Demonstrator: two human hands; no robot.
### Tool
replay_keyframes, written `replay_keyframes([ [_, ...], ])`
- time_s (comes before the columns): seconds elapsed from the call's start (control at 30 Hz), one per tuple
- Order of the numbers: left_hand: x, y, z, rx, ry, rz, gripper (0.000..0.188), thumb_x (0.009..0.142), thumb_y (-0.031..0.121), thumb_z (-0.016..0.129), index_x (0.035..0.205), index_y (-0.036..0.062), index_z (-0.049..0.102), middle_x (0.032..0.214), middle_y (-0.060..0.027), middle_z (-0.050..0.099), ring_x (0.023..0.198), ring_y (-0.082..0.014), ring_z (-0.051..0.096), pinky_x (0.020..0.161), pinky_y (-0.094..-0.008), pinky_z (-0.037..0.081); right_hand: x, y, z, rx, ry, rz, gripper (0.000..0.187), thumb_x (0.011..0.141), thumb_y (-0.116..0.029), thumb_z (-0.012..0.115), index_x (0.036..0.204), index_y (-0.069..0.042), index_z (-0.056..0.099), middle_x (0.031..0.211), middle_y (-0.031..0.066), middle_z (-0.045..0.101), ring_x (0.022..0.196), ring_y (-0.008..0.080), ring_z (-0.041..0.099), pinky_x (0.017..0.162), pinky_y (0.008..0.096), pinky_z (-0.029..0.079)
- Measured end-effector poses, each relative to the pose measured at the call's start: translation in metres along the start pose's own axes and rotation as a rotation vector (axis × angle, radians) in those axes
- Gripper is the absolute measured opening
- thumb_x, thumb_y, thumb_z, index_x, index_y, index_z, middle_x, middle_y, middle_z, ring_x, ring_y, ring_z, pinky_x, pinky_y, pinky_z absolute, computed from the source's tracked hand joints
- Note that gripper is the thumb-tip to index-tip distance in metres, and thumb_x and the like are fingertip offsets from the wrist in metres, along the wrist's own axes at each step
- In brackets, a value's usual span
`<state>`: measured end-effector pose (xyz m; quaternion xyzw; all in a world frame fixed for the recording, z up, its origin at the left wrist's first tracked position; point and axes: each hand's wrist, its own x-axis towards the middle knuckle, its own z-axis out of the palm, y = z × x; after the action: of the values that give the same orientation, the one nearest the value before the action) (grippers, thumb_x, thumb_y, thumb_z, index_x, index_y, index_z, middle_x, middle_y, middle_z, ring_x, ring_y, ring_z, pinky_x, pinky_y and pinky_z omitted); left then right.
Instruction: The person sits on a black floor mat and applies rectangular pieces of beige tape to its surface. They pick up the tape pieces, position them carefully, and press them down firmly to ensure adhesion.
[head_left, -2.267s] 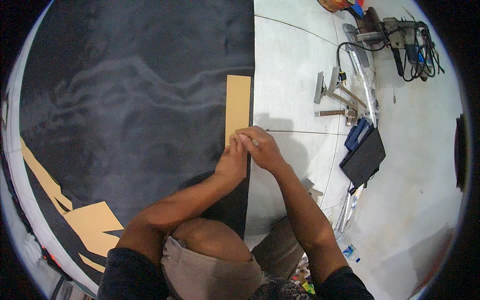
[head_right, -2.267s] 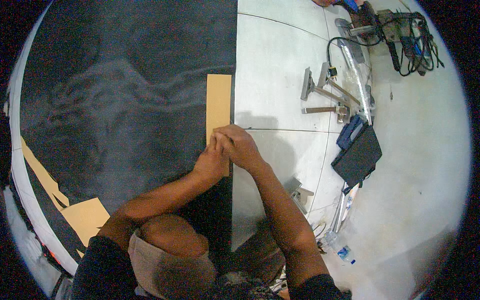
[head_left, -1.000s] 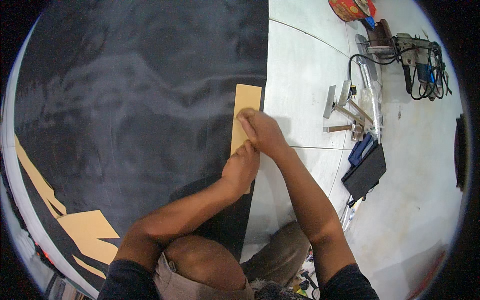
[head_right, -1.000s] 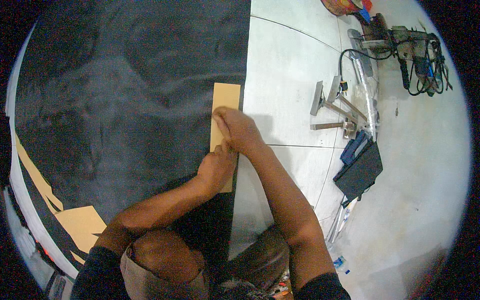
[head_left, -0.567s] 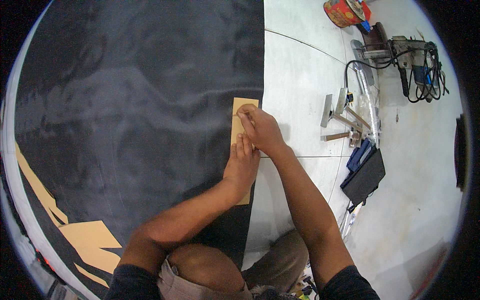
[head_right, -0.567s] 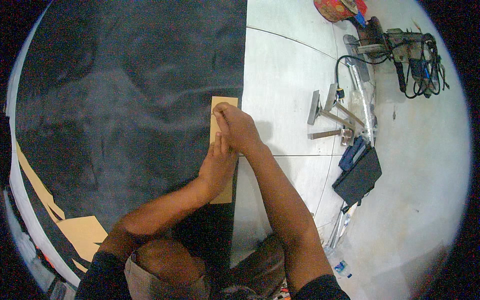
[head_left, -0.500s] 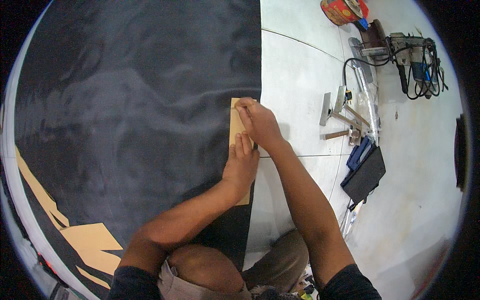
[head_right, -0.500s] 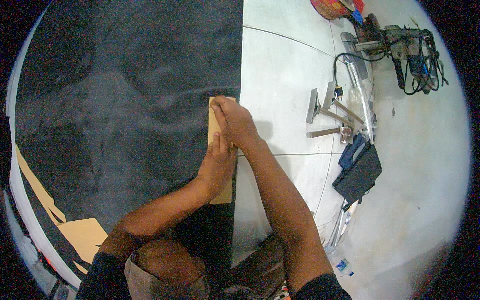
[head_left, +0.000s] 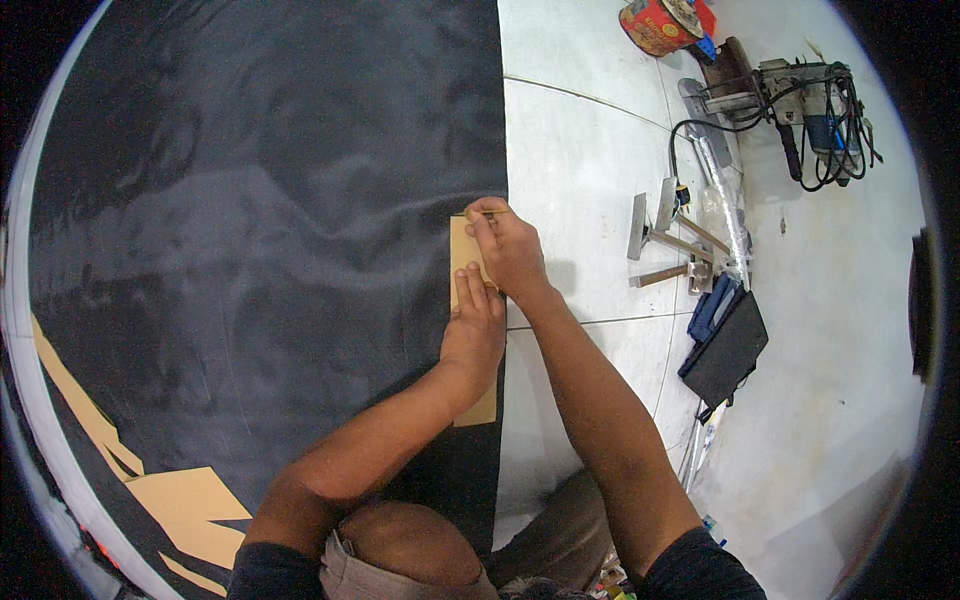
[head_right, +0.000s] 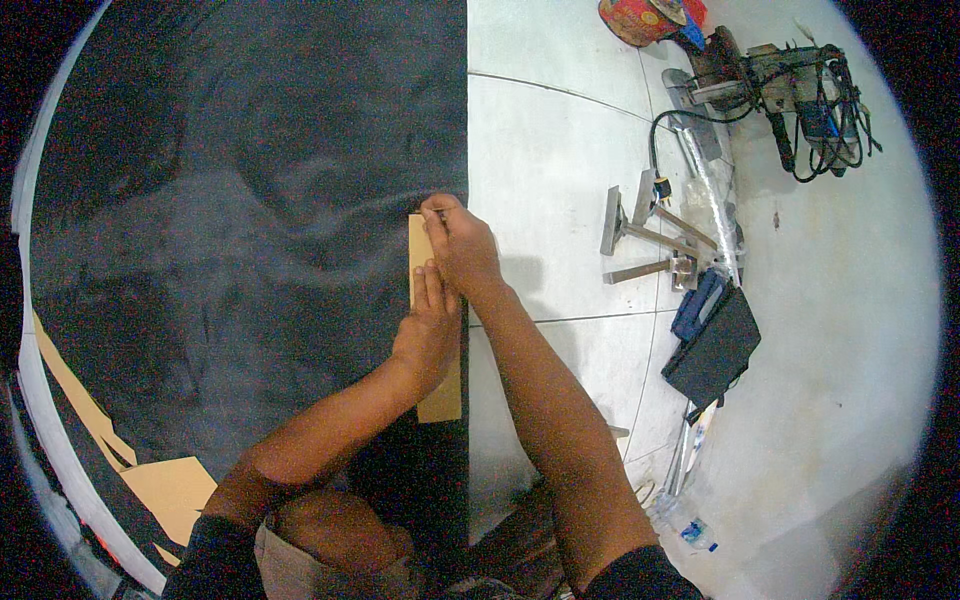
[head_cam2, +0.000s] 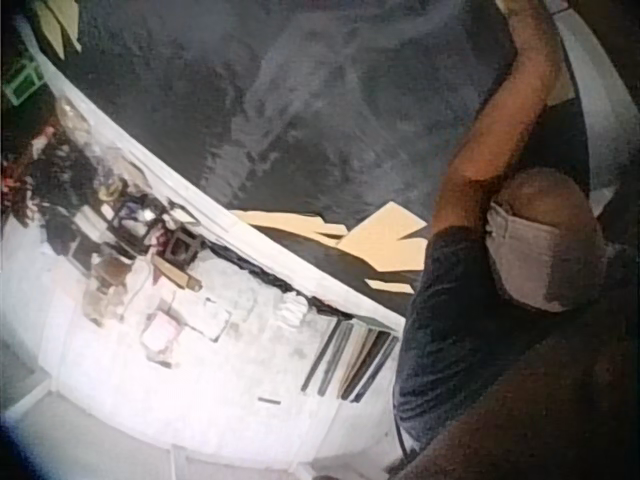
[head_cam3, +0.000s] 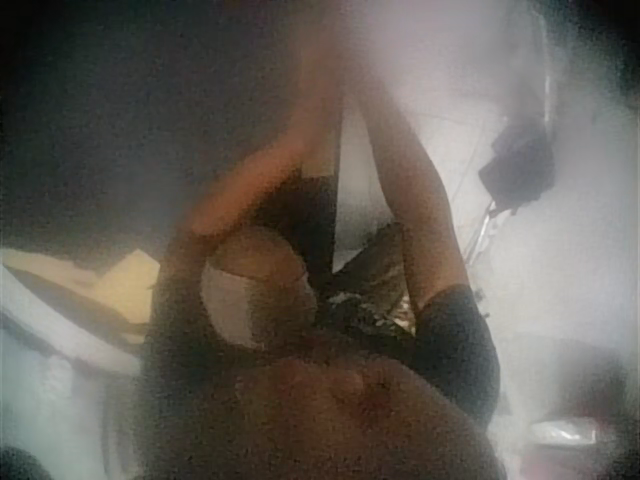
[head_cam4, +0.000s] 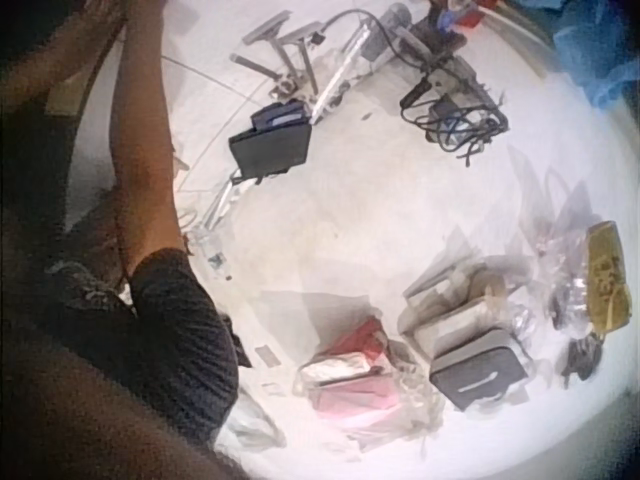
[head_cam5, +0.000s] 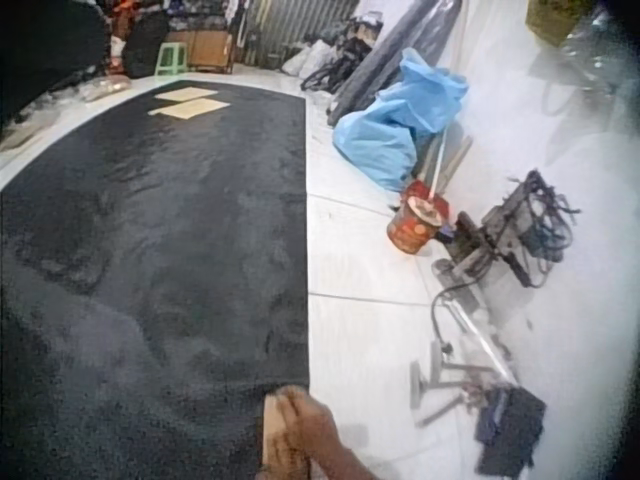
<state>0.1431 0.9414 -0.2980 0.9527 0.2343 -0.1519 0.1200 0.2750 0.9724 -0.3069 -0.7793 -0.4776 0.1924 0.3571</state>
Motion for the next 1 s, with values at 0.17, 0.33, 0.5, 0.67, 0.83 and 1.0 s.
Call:
replay_keyframes([
  [0.17, 0.003, 0.004, 0.011, -0.017, 0.067, -0.041, 0.065, 0.092, 0.016, 0.058, 0.147, -0.0112, 0.037, 0.156, -0.0381, 0.029, 0.146, -0.0495, 0.033, 0.087, -0.0348, 0.062, 0.000, 0.003, -0.001, 0.043, -0.026, -0.004, 0.019, 0.102, -0.016, 0.059, 0.109, 0.000, 0.067, 0.097, 0.0153, 0.075, 0.089, 0.0242, 0.076, 0.076, 0.0341, 0.059],
  [0.33, 0.004, -0.001, 0.011, -0.088, 0.013, -0.036, 0.072, 0.087, 0.016, 0.065, 0.146, -0.0116, 0.035, 0.157, -0.0407, 0.023, 0.148, -0.0521, 0.028, 0.084, -0.0381, 0.063, -0.007, 0.012, -0.015, -0.037, -0.008, 0.062, 0.021, 0.103, -0.018, 0.057, 0.110, 0.000, 0.066, 0.097, 0.0160, 0.075, 0.089, 0.0253, 0.076, 0.077, 0.0349, 0.059],
  [0.5, 0.006, 0.002, 0.006, -0.136, 0.027, -0.071, 0.073, 0.084, 0.011, 0.067, 0.146, -0.0117, 0.035, 0.158, -0.0408, 0.020, 0.148, -0.0514, 0.027, 0.085, -0.0374, 0.063, -0.014, 0.024, -0.031, -0.009, 0.037, 0.147, 0.023, 0.102, -0.018, 0.056, 0.112, 0.001, 0.064, 0.097, 0.0178, 0.074, 0.091, 0.0287, 0.075, 0.078, 0.0357, 0.058],
  [0.67, 0.006, 0.002, 0.002, -0.066, -0.018, -0.039, 0.073, 0.086, 0.008, 0.064, 0.150, -0.0115, 0.032, 0.158, -0.0394, 0.021, 0.148, -0.0507, 0.027, 0.084, -0.0346, 0.063, -0.013, 0.028, -0.025, 0.028, 0.046, 0.116, 0.021, 0.102, -0.021, 0.056, 0.111, -0.004, 0.063, 0.097, 0.0201, 0.073, 0.090, 0.0379, 0.072, 0.080, 0.0449, 0.057],
  [0.83, 0.005, 0.001, 0.010, -0.117, 0.039, -0.055, 0.076, 0.086, 0.011, 0.063, 0.150, -0.0131, 0.030, 0.158, -0.0393, 0.020, 0.148, -0.0516, 0.026, 0.085, -0.0379, 0.063, -0.015, 0.035, -0.029, 0.044, 0.071, 0.159, 0.021, 0.102, -0.019, 0.056, 0.109, -0.001, 0.063, 0.096, 0.0198, 0.073, 0.089, 0.0345, 0.073, 0.079, 0.0423, 0.057],
  [1.0, 0.003, 0.001, -0.011, -0.105, -0.038, -0.040, 0.072, 0.089, 0.014, 0.060, 0.149, -0.0126, 0.033, 0.157, -0.0391, 0.023, 0.147, -0.0508, 0.029, 0.089, -0.0335, 0.060, -0.020, 0.034, -0.031, 0.051, 0.068, 0.157, 0.020, 0.102, -0.018, 0.055, 0.110, -0.001, 0.062, 0.098, 0.0220, 0.071, 0.091, 0.0404, 0.070, 0.081, 0.0460, 0.055],
])
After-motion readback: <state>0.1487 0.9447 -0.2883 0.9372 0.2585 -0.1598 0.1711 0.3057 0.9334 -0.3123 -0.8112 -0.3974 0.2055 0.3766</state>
